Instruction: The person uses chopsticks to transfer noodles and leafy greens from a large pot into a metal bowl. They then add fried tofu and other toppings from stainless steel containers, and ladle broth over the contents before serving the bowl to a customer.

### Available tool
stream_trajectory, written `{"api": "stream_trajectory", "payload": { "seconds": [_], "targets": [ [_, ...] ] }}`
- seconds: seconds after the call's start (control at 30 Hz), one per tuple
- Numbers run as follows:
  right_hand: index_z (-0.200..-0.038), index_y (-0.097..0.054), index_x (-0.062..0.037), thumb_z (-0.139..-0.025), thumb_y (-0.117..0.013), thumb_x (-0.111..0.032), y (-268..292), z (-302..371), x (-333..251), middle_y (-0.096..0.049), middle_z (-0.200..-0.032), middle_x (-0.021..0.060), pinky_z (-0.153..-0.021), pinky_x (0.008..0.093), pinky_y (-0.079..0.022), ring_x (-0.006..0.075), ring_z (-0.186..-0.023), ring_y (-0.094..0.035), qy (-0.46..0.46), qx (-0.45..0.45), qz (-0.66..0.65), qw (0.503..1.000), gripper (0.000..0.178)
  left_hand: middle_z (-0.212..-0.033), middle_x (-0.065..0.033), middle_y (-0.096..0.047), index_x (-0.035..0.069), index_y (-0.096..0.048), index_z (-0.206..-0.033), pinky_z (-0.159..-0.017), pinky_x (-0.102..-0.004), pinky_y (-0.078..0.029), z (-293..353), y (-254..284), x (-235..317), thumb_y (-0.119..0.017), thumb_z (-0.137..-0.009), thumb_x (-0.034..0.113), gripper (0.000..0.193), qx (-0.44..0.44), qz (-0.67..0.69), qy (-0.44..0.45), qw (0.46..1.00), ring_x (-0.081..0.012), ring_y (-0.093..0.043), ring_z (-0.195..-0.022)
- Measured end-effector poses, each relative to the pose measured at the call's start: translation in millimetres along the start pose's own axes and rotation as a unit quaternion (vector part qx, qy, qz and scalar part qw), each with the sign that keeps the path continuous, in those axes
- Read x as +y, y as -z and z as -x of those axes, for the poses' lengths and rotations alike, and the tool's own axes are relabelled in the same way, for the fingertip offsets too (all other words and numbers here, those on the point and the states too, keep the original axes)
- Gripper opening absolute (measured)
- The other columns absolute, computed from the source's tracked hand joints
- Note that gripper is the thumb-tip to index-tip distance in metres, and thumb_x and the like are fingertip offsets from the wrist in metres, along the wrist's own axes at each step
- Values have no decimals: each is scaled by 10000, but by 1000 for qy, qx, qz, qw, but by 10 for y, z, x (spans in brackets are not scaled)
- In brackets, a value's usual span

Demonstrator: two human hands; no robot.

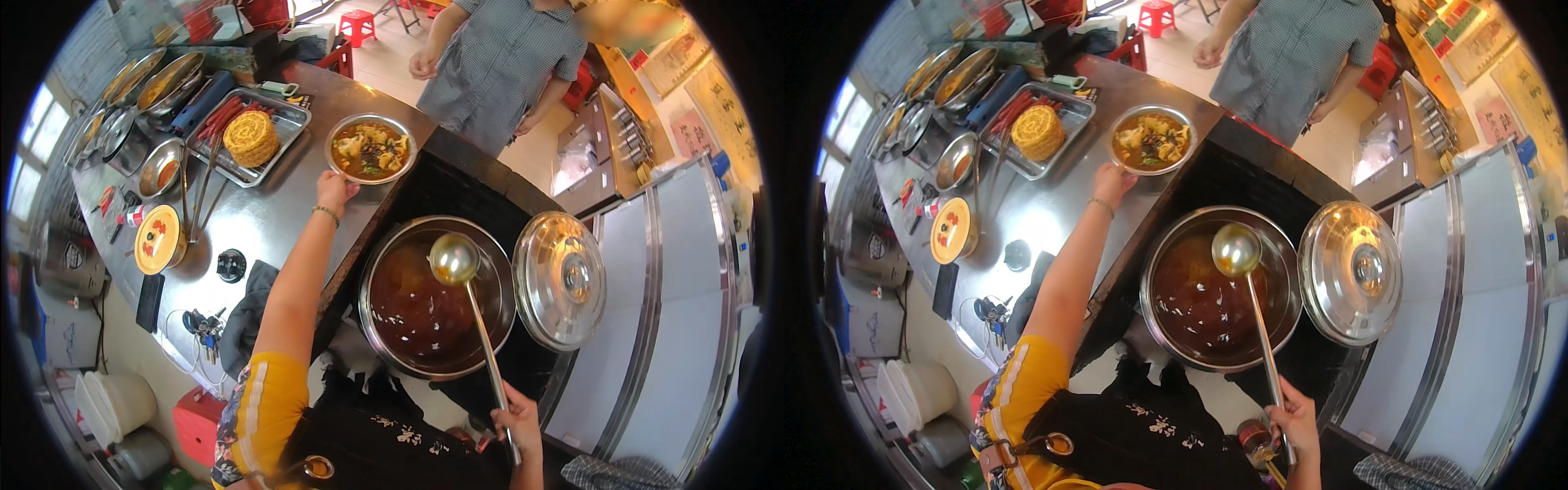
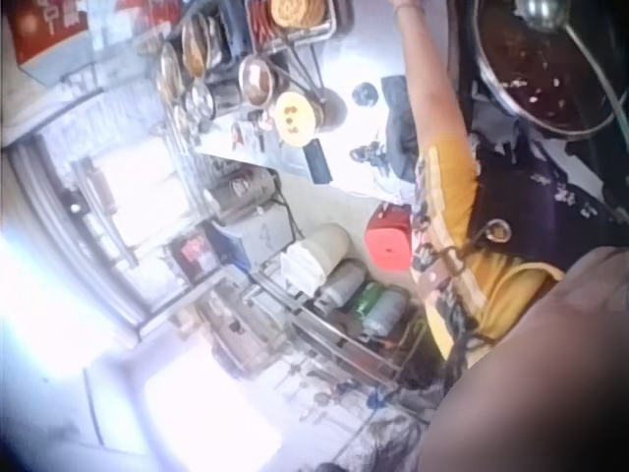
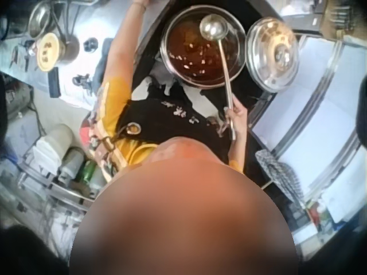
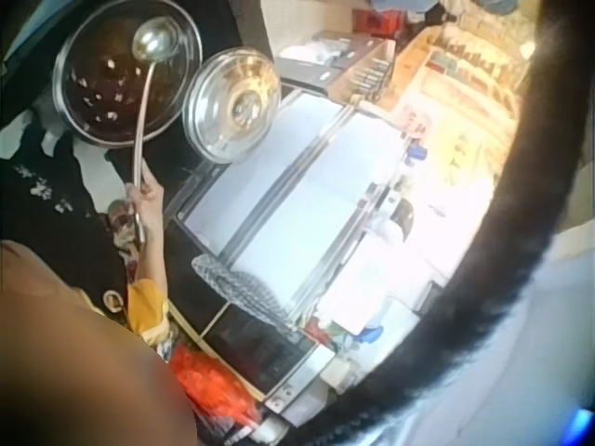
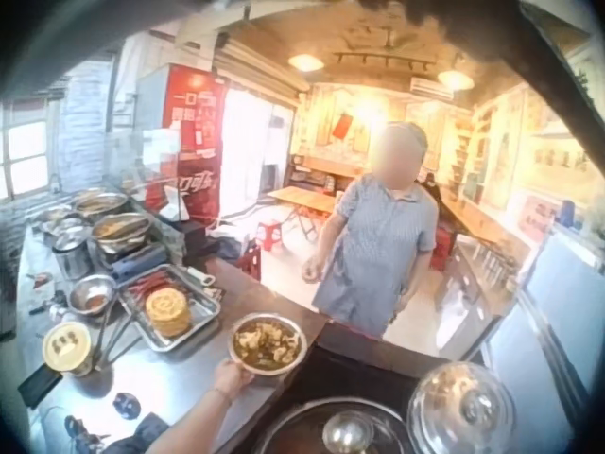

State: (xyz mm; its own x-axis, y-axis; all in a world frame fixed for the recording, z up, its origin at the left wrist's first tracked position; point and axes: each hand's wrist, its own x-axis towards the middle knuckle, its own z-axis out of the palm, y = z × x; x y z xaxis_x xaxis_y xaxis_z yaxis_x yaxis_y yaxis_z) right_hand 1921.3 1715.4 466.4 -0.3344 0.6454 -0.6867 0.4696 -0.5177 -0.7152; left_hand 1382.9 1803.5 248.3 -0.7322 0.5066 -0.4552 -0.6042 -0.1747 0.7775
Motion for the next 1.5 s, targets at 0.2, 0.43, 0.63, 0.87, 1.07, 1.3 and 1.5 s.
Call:
{"api": "stream_trajectory", "payload": {
  "seconds": [0.2, 0.43, 0.63, 0.87, 1.07, 1.3, 1.5],
  "targets": [
    [-1379, -408, 4, -747, -555, 127, 160, -39, 284, -556, -593, 31, -388, 217, -385, 80, -422, -486, -52, 9, 24, 998, 660, -801, -119, -612, 29, -477, -937, -512, -301, -564, -365, -319, -15, -470, -897, 49, 44, 11, 1, -7, 1000, -184, -624, -579],
    [-1368, -428, -10, -757, -553, 102, 52, -303, 330, -558, -617, 23, -397, 219, -392, 76, -440, -493, -96, -18, 63, 993, 634, -875, -126, -601, 32, -469, -1005, -580, -336, -573, -314, -280, -2, -525, -896, 94, 137, 9, -4, 23, 1000, -230, -653, -704],
    [-1360, -445, -22, -766, -552, 81, -279, -510, 117, -560, -638, 16, -405, 220, -397, 73, -455, -499, -87, -73, 116, 987, 612, -840, -68, -592, 46, -531, -933, -546, -291, -522, 502, 617, 141, -553, -858, 118, 106, -41, -139, -34, 989, -177, -642, -692],
    [-1350, -465, -36, -776, -551, 57, -888, -515, -274, -562, -663, 8, -414, 222, -404, 68, -473, -506, -24, -144, 167, 975, 588, -896, -72, -633, 30, -558, -954, -635, -258, -510, 2065, 1982, 620, -560, -885, 110, 106, -1, -137, -12, 990, -143, -620, -761],
    [-1341, -482, -49, -785, -550, 36, -2108, -588, -842, -564, -684, 1, -422, 223, -409, 65, -488, -512, 138, -252, 213, 934, 567, -889, -61, -643, 20, -560, -966, -654, -246, -508, 2951, 2445, 548, -555, -902, 100, 103, -20, -122, 8, 992, -122, -619, -764],
    [-1294, -514, -46, -770, -573, -66, -4334, -1587, -1048, -624, -748, 84, -582, 312, -483, 197, -655, -614, 483, -280, 268, 785, 528, -845, -39, -634, 6, -570, -969, -647, -242, -492, 3510, 2888, 574, -588, -895, 111, 130, -13, -160, -41, 986, -103, -623, -760],
    [-1238, -549, -46, -749, -583, -183, -5505, -1840, -1110, -657, -867, 229, -730, 462, -498, 389, -819, -633, 545, -160, 499, 655, 509, -833, -35, -628, 13, -574, -972, -642, -232, -486, 3923, 3383, 649, -585, -902, 89, 104, 77, -110, -24, 991, -93, -609, -744]
  ]
}}
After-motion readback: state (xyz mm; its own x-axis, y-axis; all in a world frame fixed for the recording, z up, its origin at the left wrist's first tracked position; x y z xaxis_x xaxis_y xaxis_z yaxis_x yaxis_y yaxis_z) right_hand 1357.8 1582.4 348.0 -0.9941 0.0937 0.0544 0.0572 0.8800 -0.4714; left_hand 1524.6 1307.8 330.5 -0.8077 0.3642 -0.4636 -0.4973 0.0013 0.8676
